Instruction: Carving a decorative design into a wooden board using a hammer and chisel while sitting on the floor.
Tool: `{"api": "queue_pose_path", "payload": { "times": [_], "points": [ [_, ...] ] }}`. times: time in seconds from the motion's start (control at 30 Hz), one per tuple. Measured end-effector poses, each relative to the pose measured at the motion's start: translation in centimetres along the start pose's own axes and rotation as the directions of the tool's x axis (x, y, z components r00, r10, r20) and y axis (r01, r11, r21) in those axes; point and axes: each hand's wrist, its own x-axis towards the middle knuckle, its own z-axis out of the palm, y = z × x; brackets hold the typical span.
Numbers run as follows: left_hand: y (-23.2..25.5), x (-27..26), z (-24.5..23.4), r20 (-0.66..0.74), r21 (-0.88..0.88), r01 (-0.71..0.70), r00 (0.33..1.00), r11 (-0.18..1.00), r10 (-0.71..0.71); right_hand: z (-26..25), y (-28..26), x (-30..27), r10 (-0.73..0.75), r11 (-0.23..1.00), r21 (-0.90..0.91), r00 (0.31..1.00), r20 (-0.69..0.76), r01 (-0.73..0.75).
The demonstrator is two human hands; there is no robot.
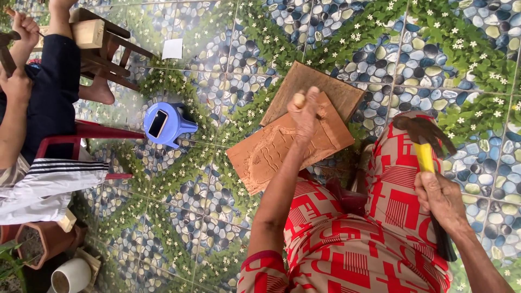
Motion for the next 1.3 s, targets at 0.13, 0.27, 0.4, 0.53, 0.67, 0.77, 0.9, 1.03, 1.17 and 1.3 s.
{"api": "queue_pose_path", "payload": {
  "times": [0.13,0.27,0.4,0.53,0.67,0.77,0.9,1.03,1.17,1.3],
  "points": [
    [5.1,1.0,0.0,0.071,0.273,-0.145,0.989,0.951,0.130,0.1,0.0,1.0,0.013,0.990,-0.141,0.999,0.053,-0.006],
    [5.7,1.2,-0.9,0.444,0.798,-0.398,0.896,0.452,0.005,0.2,0.6,1.9,-0.119,0.957,-0.258,0.990,0.078,0.135],
    [3.4,0.4,-2.0,0.431,0.894,-0.394,0.885,0.213,-0.174,0.2,1.5,1.8,-0.061,0.980,-0.184,0.994,0.086,0.076],
    [-0.8,0.9,-3.7,0.349,0.932,-0.363,0.880,0.018,-0.323,0.1,1.5,1.7,-0.045,0.987,-0.150,0.995,0.094,0.059],
    [-2.7,1.5,-4.2,0.307,0.942,-0.334,0.894,-0.030,-0.326,-0.1,1.6,1.9,-0.025,0.990,-0.136,0.995,0.098,0.038],
    [-4.5,2.3,-4.8,0.288,0.957,-0.284,0.895,0.062,-0.340,-0.2,1.5,2.0,-0.009,0.993,-0.116,0.994,0.107,0.022],
    [-4.5,3.5,-5.0,0.288,0.958,-0.267,0.882,0.106,-0.373,-0.3,1.7,2.4,0.053,0.996,-0.073,0.993,0.107,-0.045],
    [-2.8,3.7,-4.4,0.255,0.967,-0.222,0.839,0.126,-0.480,-0.3,1.7,2.5,0.038,0.999,-0.038,0.991,0.125,-0.033],
    [-1.2,3.6,-3.9,0.220,0.967,-0.161,0.915,0.196,-0.337,-0.2,1.0,2.4,0.075,0.997,-0.030,0.990,0.122,-0.072],
    [5.4,4.0,-0.4,0.303,0.747,-0.093,0.929,0.658,-0.213,-0.2,1.1,2.6,0.096,0.995,-0.015,0.988,0.118,-0.095]
  ]
}}
